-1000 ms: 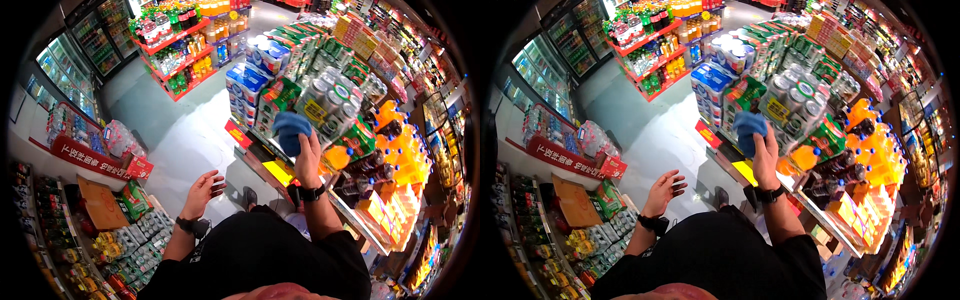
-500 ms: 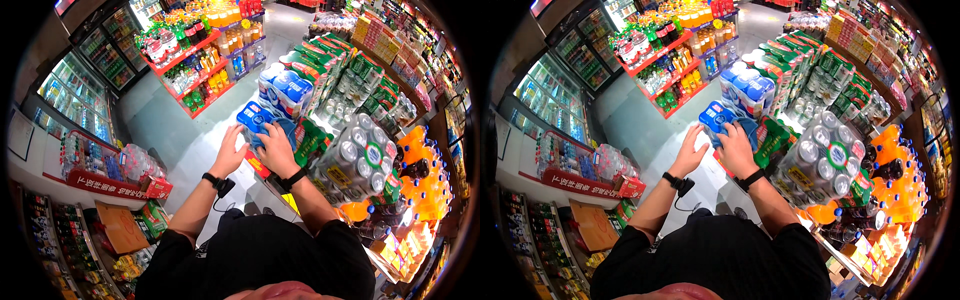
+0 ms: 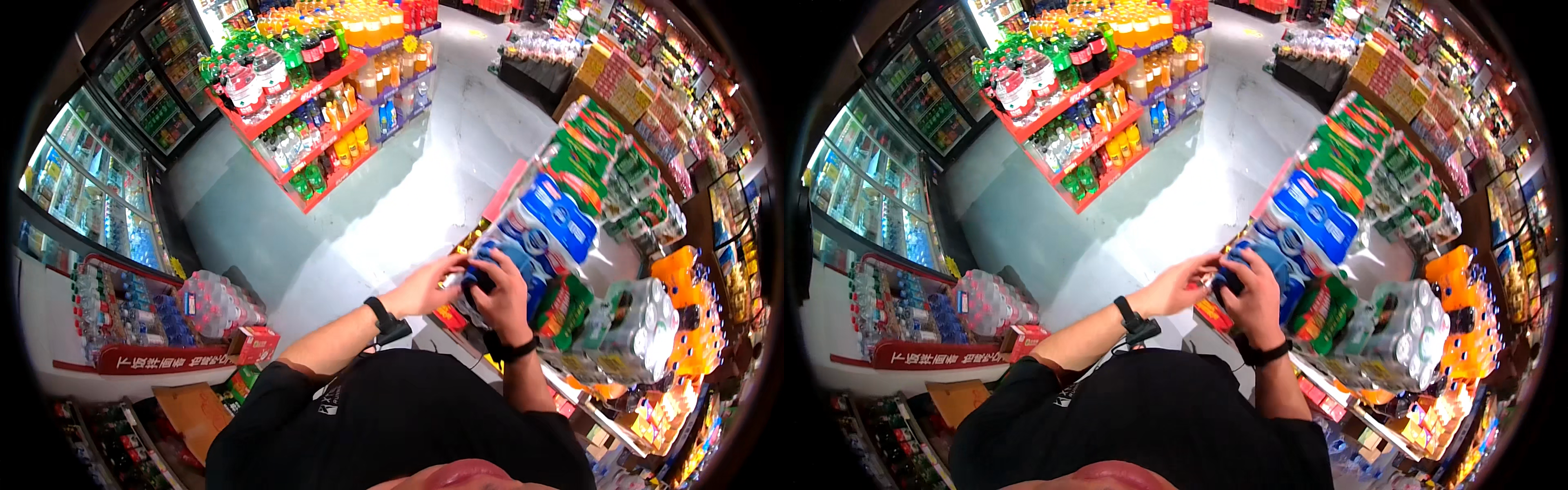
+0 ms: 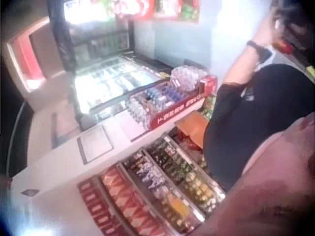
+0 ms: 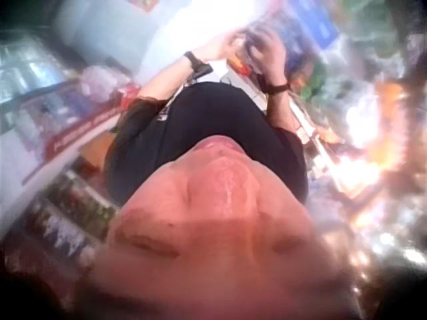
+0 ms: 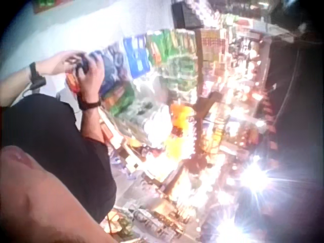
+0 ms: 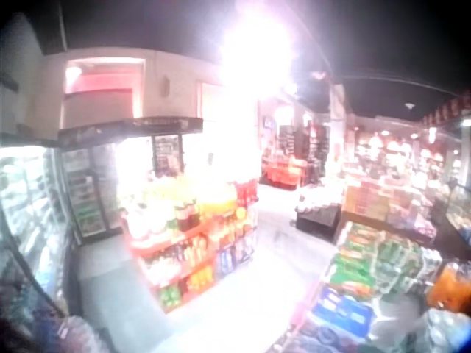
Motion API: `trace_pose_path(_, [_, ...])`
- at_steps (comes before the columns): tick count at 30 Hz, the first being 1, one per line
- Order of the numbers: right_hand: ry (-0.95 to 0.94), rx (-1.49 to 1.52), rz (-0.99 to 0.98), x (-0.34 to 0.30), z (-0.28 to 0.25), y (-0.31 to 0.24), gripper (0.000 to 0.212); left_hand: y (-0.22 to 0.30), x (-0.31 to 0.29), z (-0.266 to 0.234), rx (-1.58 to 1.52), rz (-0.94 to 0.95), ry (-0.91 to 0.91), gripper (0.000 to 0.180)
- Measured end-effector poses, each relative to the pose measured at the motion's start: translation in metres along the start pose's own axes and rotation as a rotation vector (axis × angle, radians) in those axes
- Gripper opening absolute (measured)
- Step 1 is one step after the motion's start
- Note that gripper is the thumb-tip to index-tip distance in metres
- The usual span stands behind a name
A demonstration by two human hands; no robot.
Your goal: The recorder is using a blue cloth to wipe down various beverage containers and packs on a shelf in a supermarket.
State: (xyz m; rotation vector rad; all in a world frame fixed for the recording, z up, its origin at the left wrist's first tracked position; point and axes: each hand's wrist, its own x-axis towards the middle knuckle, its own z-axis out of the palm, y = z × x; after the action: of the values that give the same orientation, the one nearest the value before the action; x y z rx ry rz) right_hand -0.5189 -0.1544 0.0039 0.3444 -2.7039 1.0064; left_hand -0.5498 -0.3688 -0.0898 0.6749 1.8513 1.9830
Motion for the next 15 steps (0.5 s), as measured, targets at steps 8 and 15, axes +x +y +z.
trace_pose_path(8, [0.069,0.163,0.215,0.070,0.093,-0.064,0.045,0.013,0.038,-0.116,-0.063,-0.191,-0.356,0.064])
trace_pose_path(15, [0.025,0.231,0.198,0.120,0.111,-0.046,0.043,0.023,0.094,-0.182,-0.113,-0.260,-0.409,0.055])
